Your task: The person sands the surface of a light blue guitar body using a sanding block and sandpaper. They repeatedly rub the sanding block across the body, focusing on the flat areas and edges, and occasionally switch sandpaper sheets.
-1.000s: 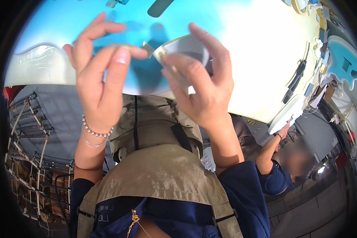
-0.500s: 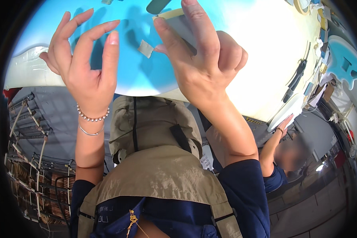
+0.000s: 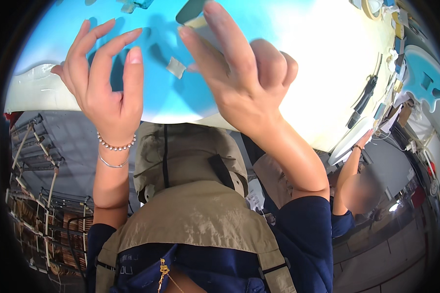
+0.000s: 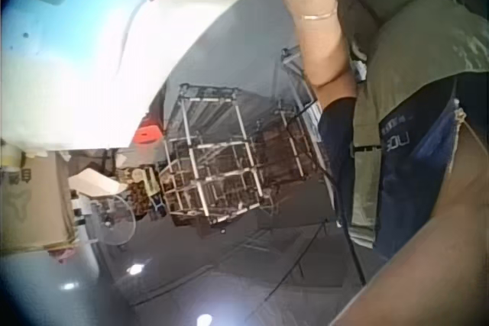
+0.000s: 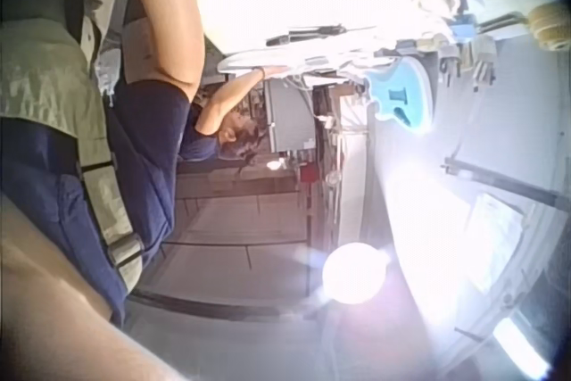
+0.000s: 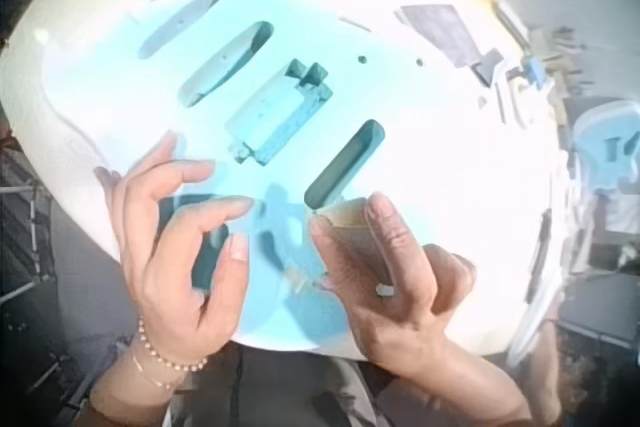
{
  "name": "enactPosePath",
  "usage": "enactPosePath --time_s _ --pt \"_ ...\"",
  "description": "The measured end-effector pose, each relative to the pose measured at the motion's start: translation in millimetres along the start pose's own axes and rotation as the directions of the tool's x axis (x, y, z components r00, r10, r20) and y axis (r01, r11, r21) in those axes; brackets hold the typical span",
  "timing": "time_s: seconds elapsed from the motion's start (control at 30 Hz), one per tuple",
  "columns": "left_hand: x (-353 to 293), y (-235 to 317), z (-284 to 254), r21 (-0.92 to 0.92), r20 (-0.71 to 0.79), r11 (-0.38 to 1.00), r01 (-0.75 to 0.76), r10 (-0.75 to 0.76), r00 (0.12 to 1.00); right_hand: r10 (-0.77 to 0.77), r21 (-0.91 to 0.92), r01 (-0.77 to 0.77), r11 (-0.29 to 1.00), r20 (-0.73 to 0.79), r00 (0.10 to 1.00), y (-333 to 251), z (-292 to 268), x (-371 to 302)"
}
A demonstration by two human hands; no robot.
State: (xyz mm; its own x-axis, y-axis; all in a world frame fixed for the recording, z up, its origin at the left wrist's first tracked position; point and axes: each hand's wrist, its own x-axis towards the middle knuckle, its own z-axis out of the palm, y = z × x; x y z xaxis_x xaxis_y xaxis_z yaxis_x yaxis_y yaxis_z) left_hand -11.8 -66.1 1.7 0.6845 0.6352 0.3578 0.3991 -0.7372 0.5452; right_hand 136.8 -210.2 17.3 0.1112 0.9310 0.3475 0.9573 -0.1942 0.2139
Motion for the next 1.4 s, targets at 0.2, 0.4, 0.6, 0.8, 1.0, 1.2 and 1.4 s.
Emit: enactPosePath --time_s 0.2,0.4,0.6,0.8,1.0,1.2,1.4 --pt "0.6 1.2 0.9 -0.009 -0.004 1.0 0.002 -0.002 1.0 -0.047 -0.007 0.047 0.999 0.022 0.999 6.3 -2.6 3.1" --pt "1.3 1.9 0.6 -0.002 -0.002 1.0 0.004 -0.004 1.0 -0.076 0.007 0.076 0.997 0.021 0.997 12.3 -7.1 -1.1" --pt "2.2 3.9 -0.6 0.012 0.005 1.0 0.015 -0.015 1.0 -0.135 -0.009 0.135 0.991 -0.005 0.991 17.7 -5.7 2.6" --pt "2.8 4.4 -1.5 0.021 0.011 1.0 0.016 -0.016 1.0 -0.203 -0.015 0.203 0.979 -0.072 0.977 21.2 2.8 10.5" --pt "3.1 4.8 -1.3 0.024 0.007 0.999 0.021 -0.022 1.0 -0.205 -0.025 0.204 0.979 -0.066 0.976 22.4 1.5 11.5" --pt "3.5 6.8 -1.4 0.023 0.012 0.999 0.022 -0.022 1.0 -0.187 -0.018 0.186 0.982 -0.084 0.979 21.0 1.7 2.0" --pt "3.4 7.0 -1.9 0.031 0.018 0.999 0.027 -0.028 0.999 -0.194 -0.005 0.194 0.981 -0.041 0.98 21.0 -1.2 4.7"
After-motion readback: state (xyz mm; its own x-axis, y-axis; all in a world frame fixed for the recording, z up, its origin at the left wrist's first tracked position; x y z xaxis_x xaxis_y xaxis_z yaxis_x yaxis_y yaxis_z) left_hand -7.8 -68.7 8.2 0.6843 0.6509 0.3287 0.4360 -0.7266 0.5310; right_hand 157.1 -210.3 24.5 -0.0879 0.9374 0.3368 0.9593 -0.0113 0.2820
